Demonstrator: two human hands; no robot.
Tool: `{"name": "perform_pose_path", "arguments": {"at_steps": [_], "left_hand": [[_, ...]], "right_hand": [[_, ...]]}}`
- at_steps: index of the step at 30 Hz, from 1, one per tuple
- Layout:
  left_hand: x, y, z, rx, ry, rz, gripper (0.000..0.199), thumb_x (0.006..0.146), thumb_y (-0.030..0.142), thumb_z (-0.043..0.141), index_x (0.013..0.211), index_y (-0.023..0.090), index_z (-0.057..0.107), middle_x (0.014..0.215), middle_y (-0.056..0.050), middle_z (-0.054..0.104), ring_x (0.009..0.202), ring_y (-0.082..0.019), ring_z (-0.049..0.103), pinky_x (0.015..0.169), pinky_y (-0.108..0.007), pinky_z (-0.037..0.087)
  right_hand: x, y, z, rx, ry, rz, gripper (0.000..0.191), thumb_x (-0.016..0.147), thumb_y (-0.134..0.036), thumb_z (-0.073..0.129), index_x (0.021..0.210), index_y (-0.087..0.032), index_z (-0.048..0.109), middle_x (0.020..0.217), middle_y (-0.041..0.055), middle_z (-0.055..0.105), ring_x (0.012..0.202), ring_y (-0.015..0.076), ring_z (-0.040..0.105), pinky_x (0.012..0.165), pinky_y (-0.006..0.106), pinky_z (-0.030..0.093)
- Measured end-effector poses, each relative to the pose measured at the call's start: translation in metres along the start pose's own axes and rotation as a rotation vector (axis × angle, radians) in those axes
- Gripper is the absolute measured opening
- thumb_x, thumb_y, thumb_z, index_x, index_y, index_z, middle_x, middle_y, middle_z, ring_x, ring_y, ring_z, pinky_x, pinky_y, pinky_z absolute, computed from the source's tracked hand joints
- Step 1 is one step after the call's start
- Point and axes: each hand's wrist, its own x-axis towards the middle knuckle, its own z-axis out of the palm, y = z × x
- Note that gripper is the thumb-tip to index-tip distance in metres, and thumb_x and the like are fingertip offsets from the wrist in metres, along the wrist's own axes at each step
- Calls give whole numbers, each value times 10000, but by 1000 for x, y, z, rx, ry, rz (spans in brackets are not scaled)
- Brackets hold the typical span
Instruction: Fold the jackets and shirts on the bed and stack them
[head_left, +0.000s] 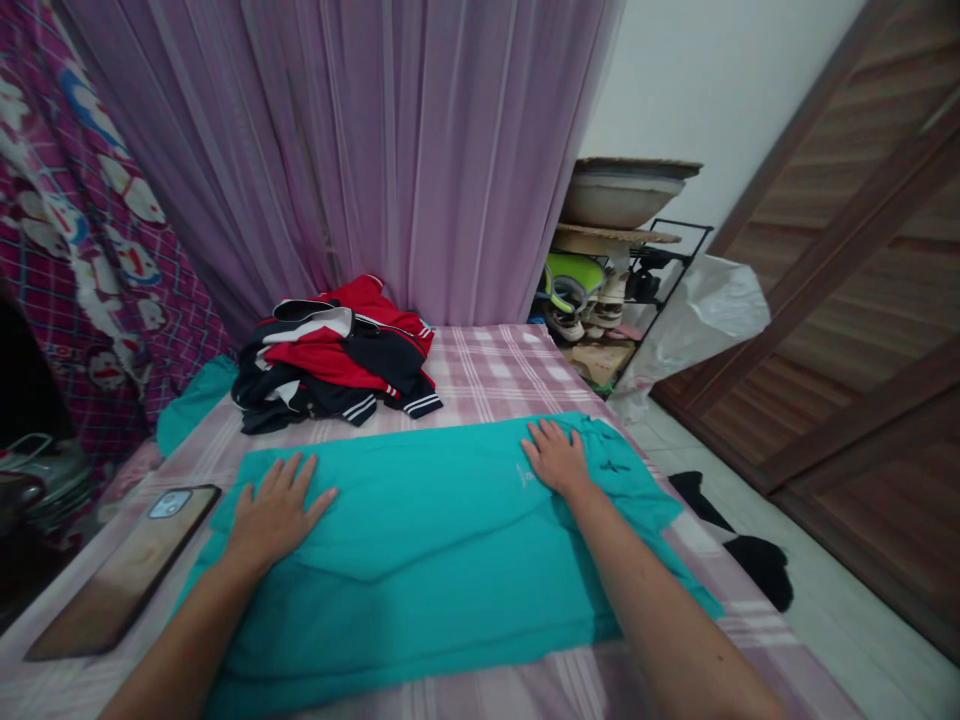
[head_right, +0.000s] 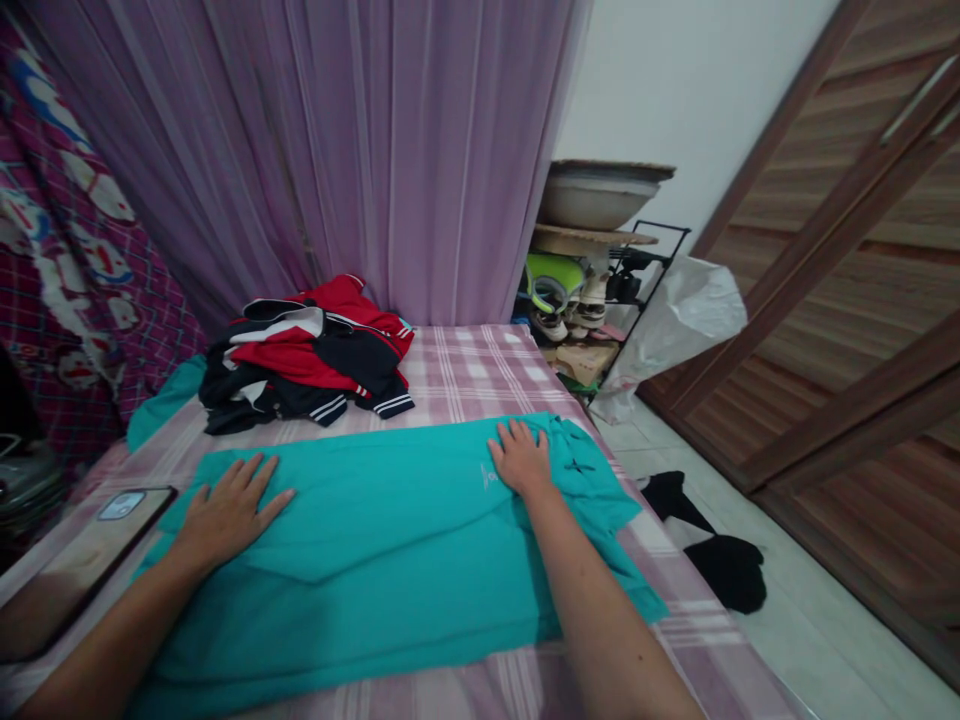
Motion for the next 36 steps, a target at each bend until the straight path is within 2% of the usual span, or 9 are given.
{"name": "perform_pose_path", "arguments": {"at_steps": [4,7,13,19,23,27,30,33,36], "left_hand": [[0,0,2,-15,-15,-10,755,895,583,313,1501,140,402,1577,-179,364,1450,-383,306,1065,-659,337],[5,-7,0,-57,-43,-16,752,878,588,333,1485,154,428,1568,-167,385,1443,-382,328,1078,-647,337],[41,-37,-24,-144,-113,2,641,910,516,242,1248,164,659,1306,-149,663,1218,-341,595,1026,-505,441],[69,-57,-28,-33,-235,55,797,768,618,375,1380,146,566,1407,-154,589,1292,-349,544,1062,-465,417],[70,-63,-31,-26,-244,43,754,668,696,466,1178,194,704,1223,-163,700,1165,-403,611,982,-506,457],[63,-65,-35,-129,-227,-12,651,601,747,516,931,225,721,1026,-117,745,1024,-368,665,899,-450,502],[57,-67,-34,-282,-305,-86,658,630,791,467,888,223,677,953,-87,751,944,-312,689,848,-385,525],[52,-70,-31,-363,-308,-135,711,656,818,425,968,225,664,984,-70,756,946,-298,697,861,-375,532],[50,-70,-31,-381,-300,-130,735,696,814,374,1018,229,680,1061,-71,756,1014,-311,691,936,-394,514]], "right_hand": [[6,40,4,-53,124,52,518,1016,-418,277,1451,-235,490,1556,121,417,1444,282,324,1148,596,193],[9,51,-2,-49,223,227,573,997,-493,317,1461,-192,466,1555,199,377,1420,357,337,1077,644,271],[27,68,-22,19,33,283,826,883,-661,505,1495,-124,367,1306,252,596,1186,360,591,917,464,463],[36,68,-36,-74,-7,117,437,925,-500,549,1165,-146,642,1110,195,714,1042,341,670,835,419,495],[66,59,-66,-117,131,52,439,948,-515,516,1163,-147,622,1121,192,697,1039,335,658,826,401,482],[128,39,-101,-107,316,-15,528,968,-533,465,1334,-157,519,1239,205,623,1103,330,608,863,408,459],[159,14,-103,-49,326,-22,645,947,-463,521,1487,-148,362,1397,253,511,1230,371,518,938,479,433],[146,-18,-81,17,285,-89,650,955,-458,476,1523,-177,331,1557,237,343,1382,399,356,1041,590,335],[92,-55,-47,109,251,-234,650,979,-507,385,1548,-201,312,1606,182,290,1451,362,275,1112,597,254]]}}
